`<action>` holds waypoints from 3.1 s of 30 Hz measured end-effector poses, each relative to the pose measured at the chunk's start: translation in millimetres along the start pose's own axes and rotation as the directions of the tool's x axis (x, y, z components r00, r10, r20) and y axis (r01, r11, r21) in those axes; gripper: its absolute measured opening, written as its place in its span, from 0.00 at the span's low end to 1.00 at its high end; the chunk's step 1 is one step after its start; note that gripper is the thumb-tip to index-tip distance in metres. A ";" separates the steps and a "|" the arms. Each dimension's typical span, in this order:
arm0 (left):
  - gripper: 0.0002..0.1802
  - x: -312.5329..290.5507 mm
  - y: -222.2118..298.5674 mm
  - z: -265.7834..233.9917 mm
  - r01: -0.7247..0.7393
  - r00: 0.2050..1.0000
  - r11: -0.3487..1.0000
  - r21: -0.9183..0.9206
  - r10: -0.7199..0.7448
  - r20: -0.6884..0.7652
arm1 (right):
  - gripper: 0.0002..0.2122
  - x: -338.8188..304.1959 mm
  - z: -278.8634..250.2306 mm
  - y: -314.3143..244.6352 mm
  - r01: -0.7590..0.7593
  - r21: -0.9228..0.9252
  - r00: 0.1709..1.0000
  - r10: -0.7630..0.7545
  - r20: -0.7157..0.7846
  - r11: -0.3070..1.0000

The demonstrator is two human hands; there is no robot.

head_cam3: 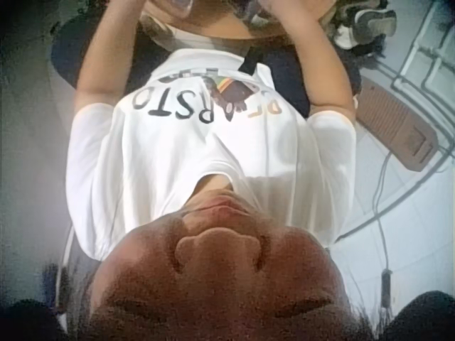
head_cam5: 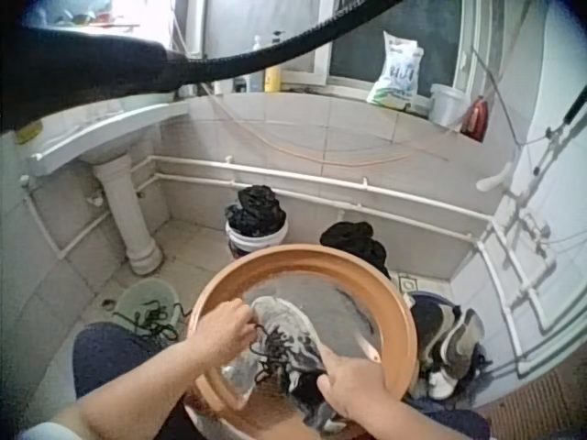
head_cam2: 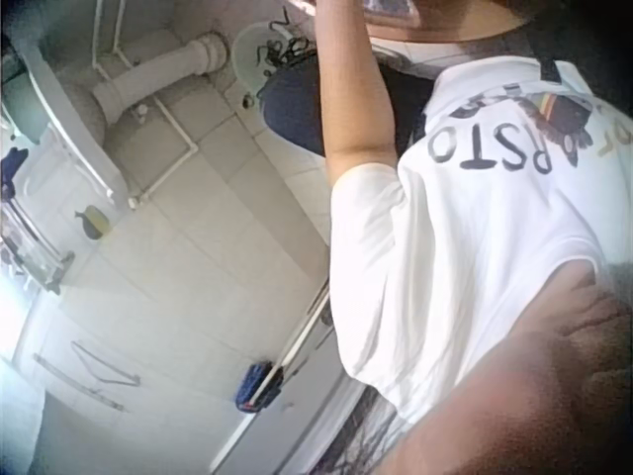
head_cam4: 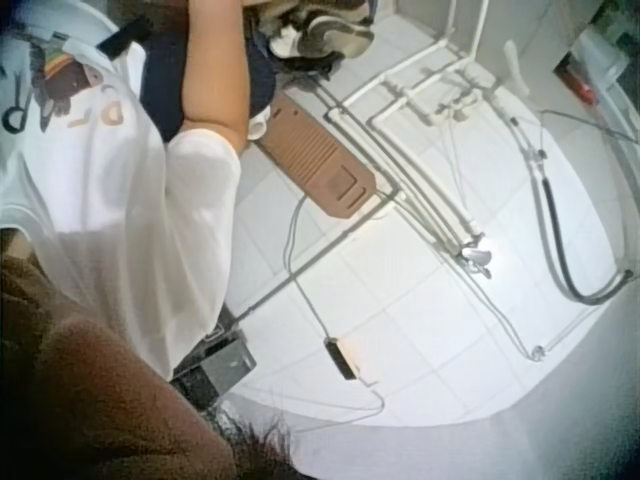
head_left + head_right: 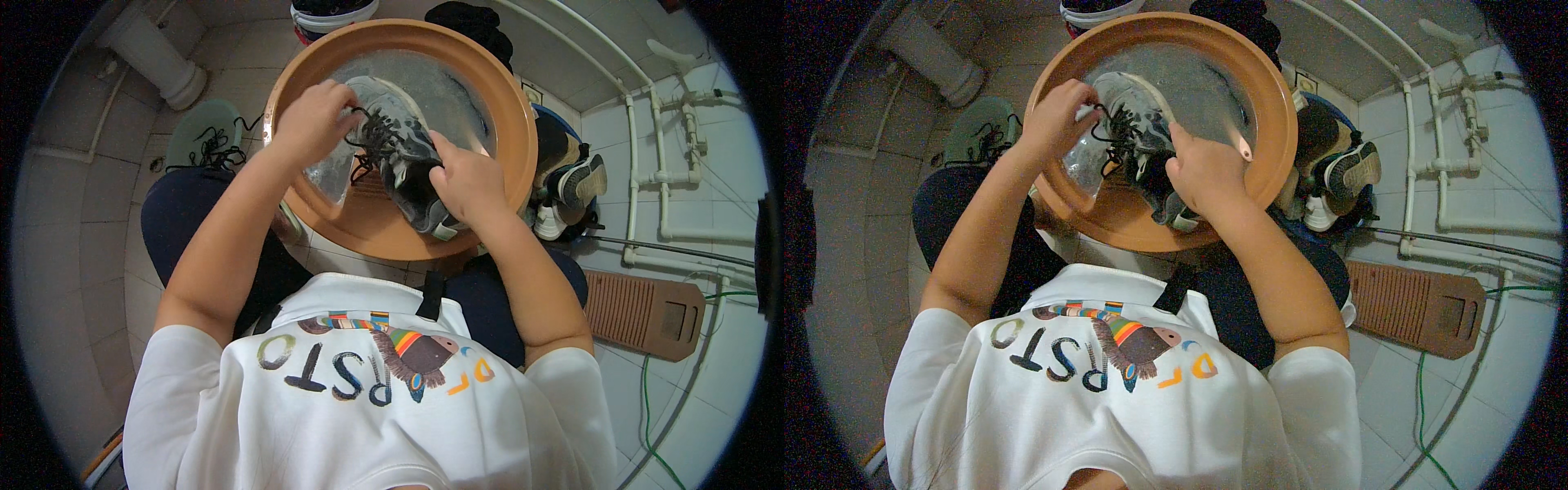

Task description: The person removes the laces from a grey sneaker and places them in a basin of water. They then scrub the shoe with a brush, focusing on the upper fabric and the sole, before rinsing it in the water.

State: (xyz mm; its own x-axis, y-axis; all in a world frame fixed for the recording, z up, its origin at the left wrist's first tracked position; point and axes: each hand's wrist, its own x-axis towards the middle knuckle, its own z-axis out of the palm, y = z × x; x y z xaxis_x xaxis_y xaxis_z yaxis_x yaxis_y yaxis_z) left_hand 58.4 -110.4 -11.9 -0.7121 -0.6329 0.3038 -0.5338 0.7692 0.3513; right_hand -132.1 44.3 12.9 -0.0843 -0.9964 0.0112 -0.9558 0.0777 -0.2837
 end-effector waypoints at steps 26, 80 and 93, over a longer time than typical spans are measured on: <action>0.06 10.7 -47.8 -5.9 0.246 0.734 -0.302 -0.921 -0.563 0.380 | 0.23 -0.3 -0.1 3.9 -0.046 0.027 0.999 0.045 0.016 0.999; 0.08 -12.5 34.4 30.6 0.768 0.600 0.021 -0.640 -0.372 0.708 | 0.22 0.6 7.1 17.1 -0.159 0.266 0.987 0.162 0.012 0.951; 0.08 -19.9 33.2 58.2 0.567 0.821 0.464 -0.681 -0.390 0.417 | 0.19 -4.8 -6.4 -10.8 0.332 0.126 0.887 -0.264 -0.378 0.935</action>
State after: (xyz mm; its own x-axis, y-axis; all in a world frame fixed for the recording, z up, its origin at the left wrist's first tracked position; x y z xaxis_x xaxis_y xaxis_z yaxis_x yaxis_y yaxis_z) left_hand 28.3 -67.2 -57.7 -0.5664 -0.7830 -0.2572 -0.3409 -0.0615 0.9381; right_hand -123.2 48.4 22.0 0.0705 -0.8916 0.4473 -0.8859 -0.2621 -0.3828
